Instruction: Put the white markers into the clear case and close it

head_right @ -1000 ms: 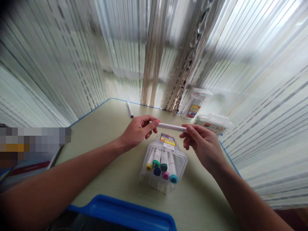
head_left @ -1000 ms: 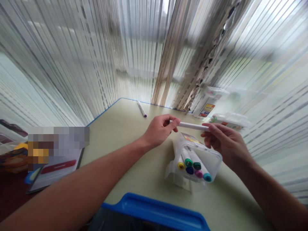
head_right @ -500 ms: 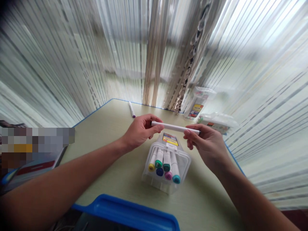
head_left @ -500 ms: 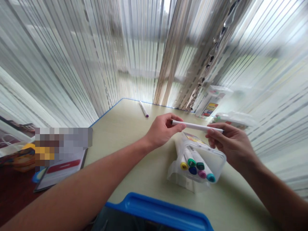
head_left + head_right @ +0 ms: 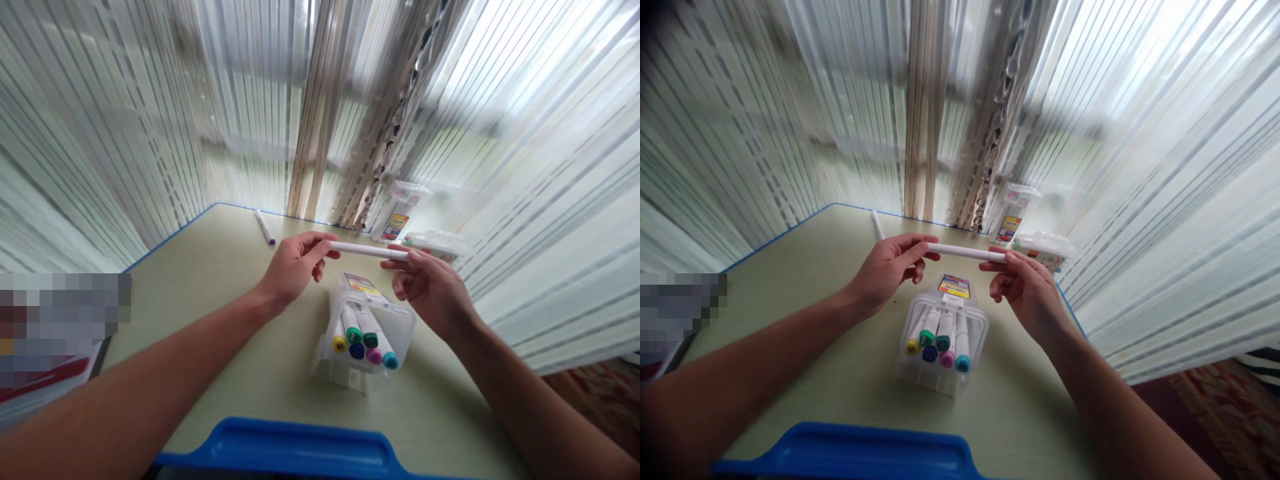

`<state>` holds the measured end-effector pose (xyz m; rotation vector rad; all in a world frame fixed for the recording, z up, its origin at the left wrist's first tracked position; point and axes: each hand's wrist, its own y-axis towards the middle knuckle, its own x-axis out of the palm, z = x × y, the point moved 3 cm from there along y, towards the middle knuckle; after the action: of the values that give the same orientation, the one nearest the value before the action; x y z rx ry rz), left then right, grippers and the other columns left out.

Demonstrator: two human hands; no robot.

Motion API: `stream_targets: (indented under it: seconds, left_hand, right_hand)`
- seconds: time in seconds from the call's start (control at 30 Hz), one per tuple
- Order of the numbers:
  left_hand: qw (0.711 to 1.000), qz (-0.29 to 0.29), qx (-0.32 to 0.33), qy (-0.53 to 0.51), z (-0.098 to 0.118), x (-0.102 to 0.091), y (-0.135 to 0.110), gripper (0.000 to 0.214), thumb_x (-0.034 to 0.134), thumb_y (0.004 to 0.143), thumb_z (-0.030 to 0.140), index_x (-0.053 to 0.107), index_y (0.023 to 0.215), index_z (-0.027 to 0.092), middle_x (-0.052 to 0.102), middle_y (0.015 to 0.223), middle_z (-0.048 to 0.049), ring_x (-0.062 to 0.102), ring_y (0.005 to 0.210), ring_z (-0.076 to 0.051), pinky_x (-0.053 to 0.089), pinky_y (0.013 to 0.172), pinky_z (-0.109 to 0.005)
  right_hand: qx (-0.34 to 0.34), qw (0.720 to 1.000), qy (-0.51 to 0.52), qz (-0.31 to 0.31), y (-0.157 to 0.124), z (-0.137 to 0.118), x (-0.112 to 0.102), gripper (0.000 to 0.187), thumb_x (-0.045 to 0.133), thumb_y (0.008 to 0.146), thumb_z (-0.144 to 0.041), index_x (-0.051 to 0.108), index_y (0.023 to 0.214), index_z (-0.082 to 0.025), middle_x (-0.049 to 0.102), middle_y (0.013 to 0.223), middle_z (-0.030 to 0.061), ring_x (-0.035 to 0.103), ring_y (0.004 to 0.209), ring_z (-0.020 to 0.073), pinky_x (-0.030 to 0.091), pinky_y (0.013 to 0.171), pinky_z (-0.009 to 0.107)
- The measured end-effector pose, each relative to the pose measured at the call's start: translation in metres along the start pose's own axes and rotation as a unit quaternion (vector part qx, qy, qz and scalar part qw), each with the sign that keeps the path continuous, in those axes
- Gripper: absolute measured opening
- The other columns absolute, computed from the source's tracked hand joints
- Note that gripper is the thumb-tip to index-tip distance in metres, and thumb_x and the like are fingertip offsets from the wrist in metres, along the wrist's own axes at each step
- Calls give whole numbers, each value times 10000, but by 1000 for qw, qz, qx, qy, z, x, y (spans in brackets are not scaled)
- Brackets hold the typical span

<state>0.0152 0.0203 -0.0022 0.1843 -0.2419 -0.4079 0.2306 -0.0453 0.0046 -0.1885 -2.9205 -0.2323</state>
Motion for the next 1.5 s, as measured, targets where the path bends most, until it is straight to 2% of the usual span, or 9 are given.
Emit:
stream_targets:
  seconds: [0.13,0.33,0.5,0.63,0.73,0.97,1.3,1.4,1.5]
  left_hand:
    - [1000,-3,-6,5,1,0,0,244,592,873,234,671,1044,80,698,835,-82,477,487,-62,405,465,-223]
    - [995,-32,23,96,2,2,-3,237,744,766,289,683,895,100,613,686,1,465,479,-54,356,440,-199]
    - [994,-48,35,97,3,4,-5,263,809,699,300,681,826,109,631,720,0,478,514,-49,353,447,-183]
    - [995,-36,24,85,3,3,-4,286,774,746,342,688,887,108,637,692,-6,461,475,-50,344,435,-195]
    - [999,-25,9,43,1,2,-2,265,705,817,324,678,962,103,679,753,-37,449,451,-43,353,438,-204]
    - [1000,-15,-12,-5,0,2,0,237,606,890,281,673,1032,103,713,821,-73,469,449,-43,384,457,-209]
    - [994,-45,24,92,3,2,-4,319,779,746,374,705,912,112,663,648,-19,494,485,-64,355,451,-192]
    - [994,-44,29,96,2,2,-4,325,811,703,378,705,861,115,658,658,-20,550,555,-86,376,478,-189]
    - [994,-38,39,98,2,2,-4,323,807,707,387,717,852,113,644,670,-17,493,529,-68,338,455,-188]
  right_hand:
    - [-17,1000,-10,4,0,1,1,213,681,846,-317,737,980,-161,756,800,82,590,446,111,443,398,226]
    - [-44,996,-75,8,0,6,1,185,812,750,-279,737,881,-172,710,659,30,566,435,85,432,404,188]
    - [-47,996,-76,4,-1,7,0,186,834,724,-253,734,857,-169,684,623,14,554,434,83,425,405,188]
    - [-28,999,-47,-1,0,6,0,177,773,791,-283,742,923,-169,719,697,38,566,442,83,423,403,190]
    - [-13,1000,-19,4,1,3,0,204,704,839,-311,735,970,-158,744,752,67,575,436,97,430,394,209]
    - [-9,1000,-9,9,0,-2,2,258,663,839,-370,711,987,-164,763,802,86,595,443,128,438,387,244]
    - [-55,994,-96,12,-2,3,1,214,818,744,-319,722,873,-179,720,649,30,570,422,96,431,401,205]
    - [-58,993,-104,7,-3,4,0,201,824,740,-302,728,864,-177,710,636,25,570,435,95,437,413,206]
    - [-54,993,-105,7,-3,5,0,194,828,734,-296,734,853,-176,708,653,24,572,449,97,435,419,213]
